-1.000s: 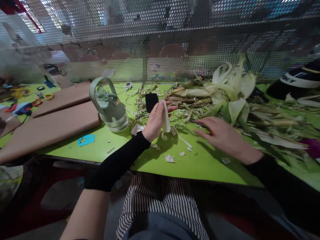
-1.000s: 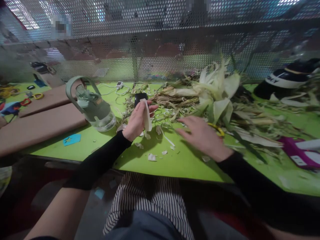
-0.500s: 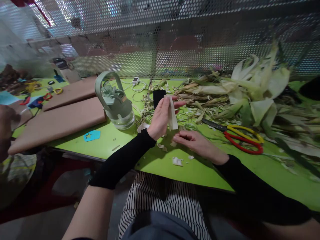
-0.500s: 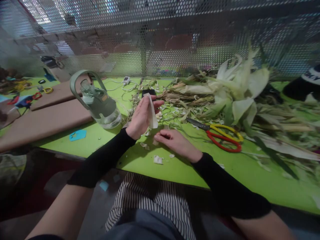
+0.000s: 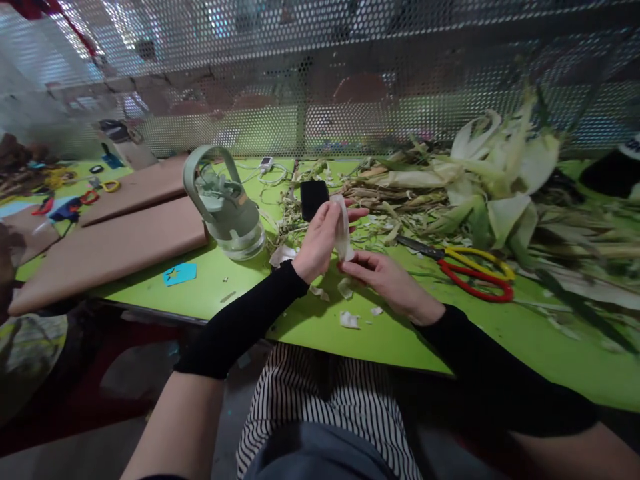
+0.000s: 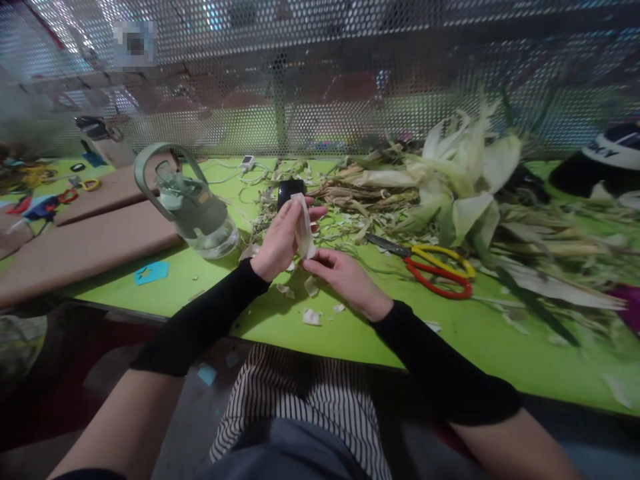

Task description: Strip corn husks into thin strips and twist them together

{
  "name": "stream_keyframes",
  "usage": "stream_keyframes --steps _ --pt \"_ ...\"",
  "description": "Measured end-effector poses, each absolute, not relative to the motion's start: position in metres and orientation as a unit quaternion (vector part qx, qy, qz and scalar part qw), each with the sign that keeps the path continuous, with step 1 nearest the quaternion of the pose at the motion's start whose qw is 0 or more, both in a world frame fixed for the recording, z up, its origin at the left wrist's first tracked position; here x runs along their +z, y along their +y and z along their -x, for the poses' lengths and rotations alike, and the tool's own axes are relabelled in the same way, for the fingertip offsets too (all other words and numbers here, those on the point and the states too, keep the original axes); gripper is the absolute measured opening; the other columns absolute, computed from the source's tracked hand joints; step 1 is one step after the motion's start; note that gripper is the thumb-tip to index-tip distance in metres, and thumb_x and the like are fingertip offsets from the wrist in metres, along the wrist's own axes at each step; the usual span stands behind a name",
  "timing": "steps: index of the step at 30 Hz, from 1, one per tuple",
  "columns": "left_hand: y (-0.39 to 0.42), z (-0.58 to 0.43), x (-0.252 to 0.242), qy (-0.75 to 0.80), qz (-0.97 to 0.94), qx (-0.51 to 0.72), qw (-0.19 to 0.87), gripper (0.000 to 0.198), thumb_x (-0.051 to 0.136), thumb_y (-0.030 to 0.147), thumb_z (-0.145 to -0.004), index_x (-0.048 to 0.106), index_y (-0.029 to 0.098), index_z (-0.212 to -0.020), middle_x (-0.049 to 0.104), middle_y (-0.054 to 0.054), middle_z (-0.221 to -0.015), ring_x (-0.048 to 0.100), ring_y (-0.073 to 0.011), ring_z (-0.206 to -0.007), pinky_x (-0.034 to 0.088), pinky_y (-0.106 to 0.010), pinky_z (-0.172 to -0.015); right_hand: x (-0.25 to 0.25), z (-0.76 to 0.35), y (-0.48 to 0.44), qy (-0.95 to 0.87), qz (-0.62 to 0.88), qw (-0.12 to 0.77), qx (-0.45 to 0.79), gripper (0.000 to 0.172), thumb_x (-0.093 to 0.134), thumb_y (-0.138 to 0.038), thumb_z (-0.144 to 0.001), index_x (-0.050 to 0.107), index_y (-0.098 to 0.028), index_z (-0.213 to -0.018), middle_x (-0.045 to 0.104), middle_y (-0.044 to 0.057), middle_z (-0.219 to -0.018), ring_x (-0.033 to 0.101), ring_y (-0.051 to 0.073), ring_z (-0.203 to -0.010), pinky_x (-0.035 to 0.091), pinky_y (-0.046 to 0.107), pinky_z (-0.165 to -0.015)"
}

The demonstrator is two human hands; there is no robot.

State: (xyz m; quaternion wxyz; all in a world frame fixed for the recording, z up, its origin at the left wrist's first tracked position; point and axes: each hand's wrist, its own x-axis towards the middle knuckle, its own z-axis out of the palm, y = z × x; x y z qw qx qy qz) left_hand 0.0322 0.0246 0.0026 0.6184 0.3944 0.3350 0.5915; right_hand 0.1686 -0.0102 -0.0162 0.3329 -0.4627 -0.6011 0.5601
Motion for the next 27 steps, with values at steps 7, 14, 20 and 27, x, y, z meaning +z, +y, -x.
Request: stream_keyframes --steps 7,14,20,27 --pt "0.023 -0.033 0.004 0.346 -0.378 0.557 0.653 0.021 0.045 0.032 -0.106 0.061 0.020 -0.098 0.079 -0.008 -0.104 0.072 -0.0237 -0.118 0.052 -0.044 -0.110 -0.017 -0.170 -0.007 -0.547 0.486 0.375 0.569 0.030 0.078 -0.043 -0.070 0.057 -0.022 -0.069 0.045 -0.006 -0.060 0.036 0.010 -0.055 0.027 0.027 -0.052" --pt "0.017 -0.039 0.007 0.311 -0.386 0.622 0.606 0.023 0.037 0.031 -0.108 0.053 0.024 -0.093 0.078 -0.004 -0.097 0.073 -0.0194 -0.116 0.054 -0.039 -0.107 -0.013 -0.168 -0.008 -0.470 0.486 0.369 0.638 0.026 0.077 -0.032 -0.063 0.054 -0.021 -0.069 0.049 -0.005 -0.062 0.035 0.007 -0.053 0.023 0.023 -0.045" --pt "0.006 -0.040 0.015 0.302 -0.401 0.647 0.574 0.024 0.036 0.025 -0.107 0.053 0.024 -0.089 0.076 -0.004 -0.098 0.073 -0.0188 -0.117 0.055 -0.036 -0.106 -0.008 -0.167 -0.009 -0.442 0.471 0.361 0.672 0.026 0.075 -0.028 -0.062 0.051 -0.022 -0.069 0.045 -0.006 -0.056 0.033 0.006 -0.048 0.015 0.020 -0.039" --pt "0.027 -0.016 0.021 0.278 -0.376 0.733 0.494 0.022 0.034 0.037 -0.108 0.050 0.025 -0.099 0.075 -0.006 -0.117 0.067 -0.0165 -0.127 0.051 -0.036 -0.111 -0.014 -0.169 -0.022 -0.456 0.474 0.343 0.671 0.023 0.076 -0.027 -0.064 0.054 -0.020 -0.063 0.055 -0.003 -0.057 0.033 0.005 -0.045 0.015 0.020 -0.038"
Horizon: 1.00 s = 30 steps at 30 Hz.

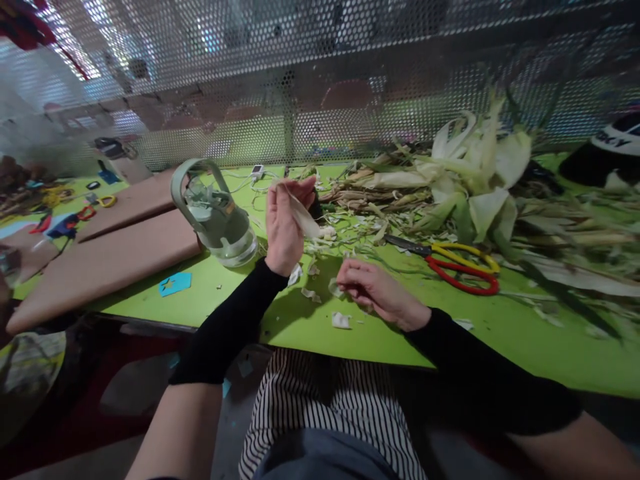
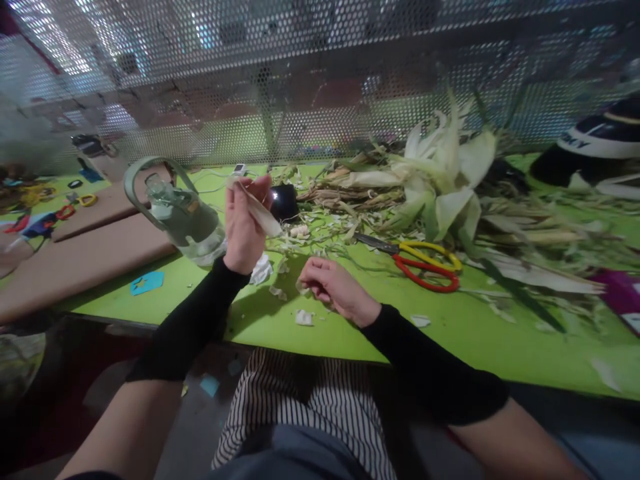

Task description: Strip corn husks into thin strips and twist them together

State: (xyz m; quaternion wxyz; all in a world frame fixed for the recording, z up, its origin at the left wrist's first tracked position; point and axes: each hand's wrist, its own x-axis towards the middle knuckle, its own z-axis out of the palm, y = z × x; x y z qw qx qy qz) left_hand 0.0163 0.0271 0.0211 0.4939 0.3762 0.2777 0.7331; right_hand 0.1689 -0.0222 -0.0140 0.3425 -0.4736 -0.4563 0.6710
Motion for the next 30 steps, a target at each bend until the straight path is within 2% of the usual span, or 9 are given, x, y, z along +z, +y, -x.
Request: stream_keyframes --steps 4,7,10,12,16,20,22,25,30 --pt "0.037 -0.014 0.018 0.312 -0.359 0.692 0.544 0.019 0.038 0.035 -0.108 0.051 0.024 -0.099 0.078 -0.006 -0.107 0.072 -0.0199 -0.119 0.055 -0.039 -0.105 -0.016 -0.176 -0.018 -0.507 0.482 0.368 0.612 0.033 0.079 -0.047 -0.073 0.059 -0.021 -0.070 0.061 -0.001 -0.068 0.044 0.008 -0.052 0.028 0.022 -0.043" --pt "0.037 -0.018 0.015 0.332 -0.352 0.668 0.566 0.019 0.038 0.035 -0.108 0.053 0.024 -0.102 0.079 -0.006 -0.109 0.068 -0.0220 -0.128 0.054 -0.042 -0.107 -0.015 -0.185 -0.010 -0.575 0.489 0.356 0.550 0.044 0.072 -0.062 -0.080 0.063 -0.020 -0.071 0.060 0.000 -0.069 0.047 0.010 -0.056 0.035 0.025 -0.048" --pt "0.036 -0.020 0.013 0.336 -0.352 0.651 0.582 0.021 0.039 0.034 -0.108 0.056 0.023 -0.102 0.079 -0.006 -0.111 0.068 -0.0222 -0.128 0.054 -0.041 -0.107 -0.011 -0.193 -0.003 -0.621 0.490 0.347 0.504 0.037 0.081 -0.056 -0.075 0.072 -0.023 -0.089 0.064 0.000 -0.077 0.051 0.014 -0.065 0.041 0.027 -0.057" --pt "0.036 -0.021 0.012 0.337 -0.351 0.642 0.593 0.022 0.040 0.034 -0.108 0.057 0.022 -0.101 0.079 -0.007 -0.108 0.071 -0.0219 -0.122 0.055 -0.040 -0.106 -0.006 -0.196 0.001 -0.646 0.492 0.345 0.471 0.040 0.081 -0.054 -0.075 0.074 -0.024 -0.100 0.066 0.000 -0.081 0.054 0.015 -0.069 0.043 0.029 -0.060" --pt "0.035 -0.022 0.009 0.356 -0.359 0.608 0.612 0.024 0.043 0.035 -0.107 0.061 0.022 -0.099 0.079 -0.005 -0.103 0.073 -0.0213 -0.112 0.058 -0.036 -0.097 0.001 -0.198 0.013 -0.665 0.503 0.358 0.420 0.041 0.071 -0.062 -0.084 0.073 -0.022 -0.093 0.065 0.001 -0.077 0.051 0.015 -0.064 0.040 0.031 -0.060" --pt "0.030 -0.025 0.002 0.384 -0.435 0.514 0.632 0.021 0.055 0.032 -0.103 0.067 0.019 -0.091 0.073 -0.003 -0.089 0.068 -0.0149 -0.085 0.053 -0.027 -0.080 0.002 -0.195 0.027 -0.682 0.475 0.422 0.363 0.047 0.074 -0.061 -0.083 0.073 -0.025 -0.111 0.072 0.005 -0.098 0.061 0.019 -0.080 0.049 0.033 -0.070" --pt "0.028 -0.027 -0.003 0.390 -0.472 0.475 0.631 0.020 0.062 0.031 -0.099 0.067 0.016 -0.087 0.066 0.000 -0.080 0.058 -0.0102 -0.072 0.047 -0.024 -0.073 0.000 -0.194 0.032 -0.689 0.463 0.453 0.325 0.044 0.077 -0.061 -0.081 0.075 -0.025 -0.106 0.073 0.005 -0.100 0.063 0.020 -0.082 0.051 0.034 -0.073" --pt "0.026 -0.030 -0.007 0.389 -0.500 0.447 0.631 0.023 0.064 0.032 -0.098 0.066 0.014 -0.084 0.060 0.002 -0.076 0.048 -0.0078 -0.067 0.040 -0.023 -0.068 -0.004 -0.196 0.034 -0.690 0.460 0.482 0.282 0.033 0.077 -0.057 -0.083 0.076 -0.025 -0.092 0.073 0.004 -0.092 0.064 0.020 -0.078 0.053 0.035 -0.071" --pt "0.025 -0.031 -0.009 0.366 -0.511 0.405 0.664 0.020 0.060 0.029 -0.099 0.067 0.014 -0.086 0.066 -0.001 -0.080 0.057 -0.0109 -0.077 0.045 -0.026 -0.078 -0.008 -0.200 0.031 -0.682 0.451 0.492 0.298 0.019 0.075 -0.044 -0.087 0.076 -0.025 -0.090 0.074 0.002 -0.087 0.065 0.017 -0.070 0.057 0.034 -0.065"
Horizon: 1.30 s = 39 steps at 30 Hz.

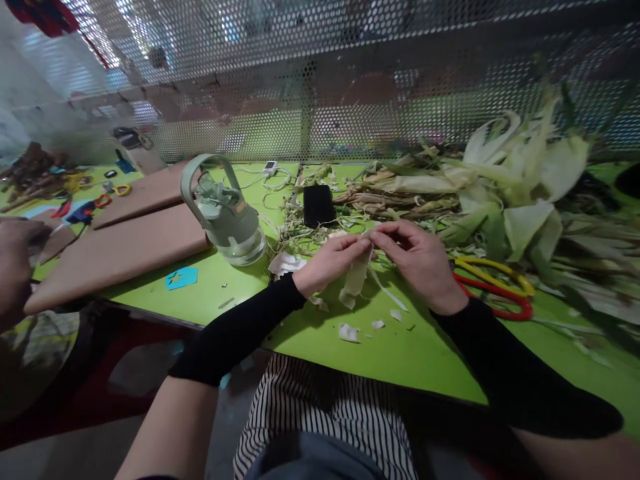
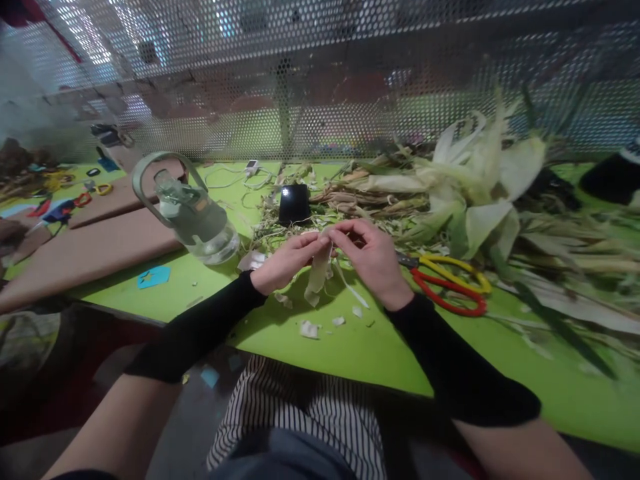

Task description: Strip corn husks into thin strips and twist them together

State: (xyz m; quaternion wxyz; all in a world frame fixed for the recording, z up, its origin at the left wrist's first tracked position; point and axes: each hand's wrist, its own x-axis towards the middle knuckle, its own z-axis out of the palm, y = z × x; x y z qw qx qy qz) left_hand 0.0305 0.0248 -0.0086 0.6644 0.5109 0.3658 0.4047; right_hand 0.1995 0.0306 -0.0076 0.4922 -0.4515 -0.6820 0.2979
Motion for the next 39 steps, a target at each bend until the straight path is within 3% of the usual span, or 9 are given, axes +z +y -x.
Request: stream_keyframes --steps 6,12,16,26,32,39 --pt "0.022 -0.029 -0.009 0.355 -0.505 0.412 0.670 0.027 0.050 0.034 -0.103 0.066 0.016 -0.090 0.071 -0.005 -0.085 0.064 -0.0150 -0.082 0.051 -0.031 -0.085 -0.004 -0.198 0.025 -0.716 0.429 0.488 0.256 0.011 0.073 -0.034 -0.090 0.078 -0.025 -0.095 0.074 0.004 -0.095 0.067 0.015 -0.066 0.059 0.032 -0.060" --pt "0.024 -0.031 -0.009 0.365 -0.514 0.460 0.625 0.016 0.054 0.022 -0.100 0.058 0.016 -0.086 0.058 0.002 -0.075 0.053 -0.0087 -0.067 0.045 -0.023 -0.070 -0.003 -0.199 0.023 -0.778 0.392 0.476 0.122 0.010 0.068 -0.027 -0.093 0.077 -0.024 -0.097 0.072 0.004 -0.089 0.065 0.017 -0.068 0.055 0.033 -0.059" --pt "0.026 -0.030 -0.007 0.395 -0.536 0.445 0.599 0.015 0.058 0.020 -0.097 0.058 0.015 -0.084 0.059 0.002 -0.077 0.052 -0.0077 -0.068 0.042 -0.022 -0.068 -0.001 -0.199 0.023 -0.798 0.378 0.463 0.080 0.009 0.067 -0.025 -0.094 0.076 -0.024 -0.096 0.073 0.004 -0.087 0.066 0.019 -0.072 0.054 0.034 -0.062" --pt "0.024 -0.025 -0.006 0.382 -0.558 0.431 0.598 0.015 0.062 0.023 -0.094 0.060 0.014 -0.083 0.058 0.004 -0.074 0.049 -0.0066 -0.067 0.038 -0.023 -0.069 -0.004 -0.200 0.023 -0.775 0.411 0.466 0.113 0.013 0.070 -0.033 -0.094 0.077 -0.025 -0.102 0.077 0.005 -0.093 0.070 0.021 -0.074 0.056 0.036 -0.064" --pt "0.024 -0.027 -0.004 0.396 -0.515 0.436 0.623 0.015 0.060 0.017 -0.093 0.060 0.014 -0.078 0.053 0.005 -0.067 0.045 -0.0054 -0.061 0.033 -0.021 -0.062 -0.002 -0.205 0.026 -0.829 0.347 0.436 0.045 0.016 0.063 -0.024 -0.097 0.079 -0.026 -0.099 0.079 0.006 -0.097 0.073 0.025 -0.089 0.060 0.042 -0.080" --pt "0.025 -0.024 0.002 0.385 -0.459 0.444 0.667 0.011 0.064 0.020 -0.091 0.063 0.015 -0.082 0.053 0.005 -0.071 0.044 -0.0042 -0.060 0.038 -0.020 -0.064 0.000 -0.204 0.027 -0.836 0.347 0.425 0.009 0.023 0.060 -0.026 -0.097 0.081 -0.027 -0.106 0.079 0.007 -0.103 0.074 0.025 -0.093 0.061 0.042 -0.082"
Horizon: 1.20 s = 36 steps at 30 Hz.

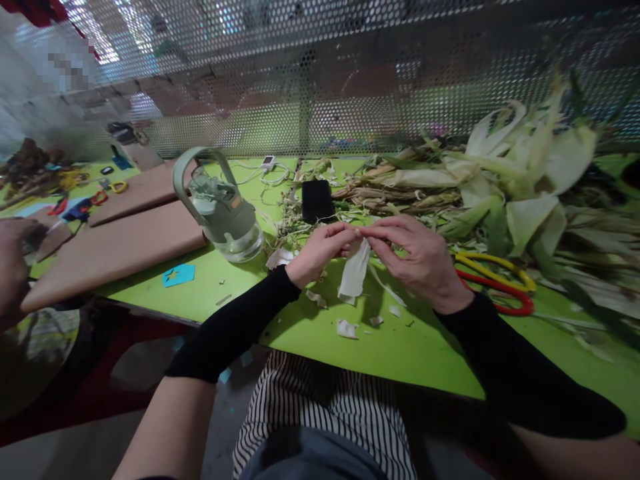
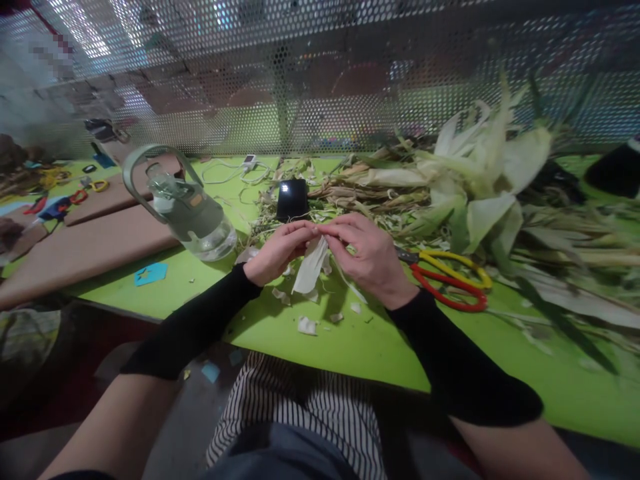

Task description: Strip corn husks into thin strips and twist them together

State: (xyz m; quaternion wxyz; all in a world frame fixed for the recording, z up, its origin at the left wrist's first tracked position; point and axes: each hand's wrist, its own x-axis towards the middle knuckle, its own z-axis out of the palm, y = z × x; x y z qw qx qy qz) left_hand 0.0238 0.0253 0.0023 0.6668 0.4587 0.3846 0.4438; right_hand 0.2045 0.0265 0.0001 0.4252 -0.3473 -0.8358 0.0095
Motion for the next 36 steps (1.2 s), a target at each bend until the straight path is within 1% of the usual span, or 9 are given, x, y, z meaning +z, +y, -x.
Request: stream_keyframes --steps 5,9,11,16,21,24,28,32,36 --pt "0.028 -0.023 -0.004 0.360 -0.524 0.454 0.625 0.016 0.068 0.030 -0.091 0.065 0.015 -0.084 0.059 0.003 -0.077 0.053 -0.0071 -0.069 0.046 -0.023 -0.073 0.003 -0.203 0.024 -0.810 0.388 0.434 0.068 0.019 0.062 -0.030 -0.096 0.080 -0.030 -0.102 0.079 0.007 -0.103 0.073 0.027 -0.094 0.060 0.047 -0.084" --pt "0.029 -0.023 -0.010 0.349 -0.573 0.475 0.569 0.021 0.068 0.035 -0.092 0.066 0.015 -0.089 0.067 -0.001 -0.084 0.059 -0.0099 -0.078 0.047 -0.026 -0.077 0.000 -0.202 0.024 -0.775 0.412 0.461 0.132 0.017 0.067 -0.037 -0.094 0.078 -0.027 -0.103 0.078 0.007 -0.099 0.071 0.023 -0.083 0.061 0.040 -0.071" --pt "0.030 -0.024 -0.011 0.355 -0.587 0.476 0.549 0.021 0.067 0.035 -0.093 0.066 0.014 -0.090 0.069 -0.002 -0.087 0.060 -0.0107 -0.081 0.047 -0.026 -0.078 -0.002 -0.201 0.024 -0.763 0.419 0.468 0.150 0.017 0.069 -0.039 -0.093 0.077 -0.026 -0.101 0.077 0.007 -0.096 0.070 0.022 -0.080 0.060 0.038 -0.068" --pt "0.029 -0.026 -0.012 0.372 -0.629 0.475 0.490 0.017 0.064 0.031 -0.096 0.064 0.015 -0.091 0.068 -0.001 -0.085 0.059 -0.0105 -0.079 0.047 -0.025 -0.077 -0.005 -0.202 0.024 -0.747 0.425 0.481 0.175 0.015 0.070 -0.039 -0.094 0.077 -0.026 -0.097 0.077 0.006 -0.095 0.070 0.021 -0.079 0.060 0.037 -0.070" --pt "0.026 -0.026 -0.013 0.357 -0.638 0.515 0.448 0.017 0.066 0.029 -0.095 0.060 0.017 -0.106 0.069 -0.002 -0.093 0.061 -0.0092 -0.075 0.046 -0.023 -0.070 -0.006 -0.202 0.025 -0.737 0.426 0.494 0.177 0.018 0.072 -0.042 -0.092 0.079 -0.026 -0.095 0.078 0.004 -0.091 0.070 0.020 -0.076 0.058 0.036 -0.068" --pt "0.026 -0.024 -0.013 0.350 -0.656 0.521 0.419 0.016 0.066 0.032 -0.095 0.061 0.018 -0.103 0.071 -0.003 -0.096 0.062 -0.0092 -0.076 0.048 -0.023 -0.073 -0.006 -0.202 0.025 -0.731 0.427 0.497 0.189 0.019 0.073 -0.044 -0.092 0.079 -0.027 -0.093 0.078 0.003 -0.090 0.070 0.020 -0.076 0.058 0.035 -0.067" --pt "0.028 -0.023 -0.014 0.342 -0.662 0.531 0.403 0.018 0.066 0.036 -0.095 0.062 0.018 -0.099 0.071 -0.002 -0.093 0.064 -0.0110 -0.082 0.050 -0.025 -0.080 -0.005 -0.201 0.025 -0.712 0.428 0.507 0.230 0.023 0.076 -0.049 -0.089 0.079 -0.026 -0.091 0.079 0.003 -0.090 0.072 0.021 -0.079 0.061 0.038 -0.071" --pt "0.029 -0.024 -0.015 0.359 -0.660 0.519 0.408 0.018 0.067 0.036 -0.095 0.064 0.018 -0.098 0.072 -0.002 -0.092 0.063 -0.0113 -0.082 0.050 -0.025 -0.079 -0.004 -0.200 0.025 -0.684 0.426 0.511 0.299 0.026 0.080 -0.052 -0.084 0.077 -0.026 -0.090 0.080 0.003 -0.090 0.074 0.022 -0.080 0.064 0.040 -0.074" --pt "0.028 -0.024 -0.013 0.361 -0.656 0.515 0.417 0.017 0.068 0.034 -0.093 0.064 0.017 -0.095 0.070 -0.002 -0.089 0.062 -0.0108 -0.079 0.049 -0.024 -0.077 -0.002 -0.199 0.024 -0.683 0.426 0.509 0.305 0.027 0.080 -0.051 -0.083 0.076 -0.025 -0.086 0.079 0.002 -0.085 0.073 0.020 -0.077 0.064 0.038 -0.072"
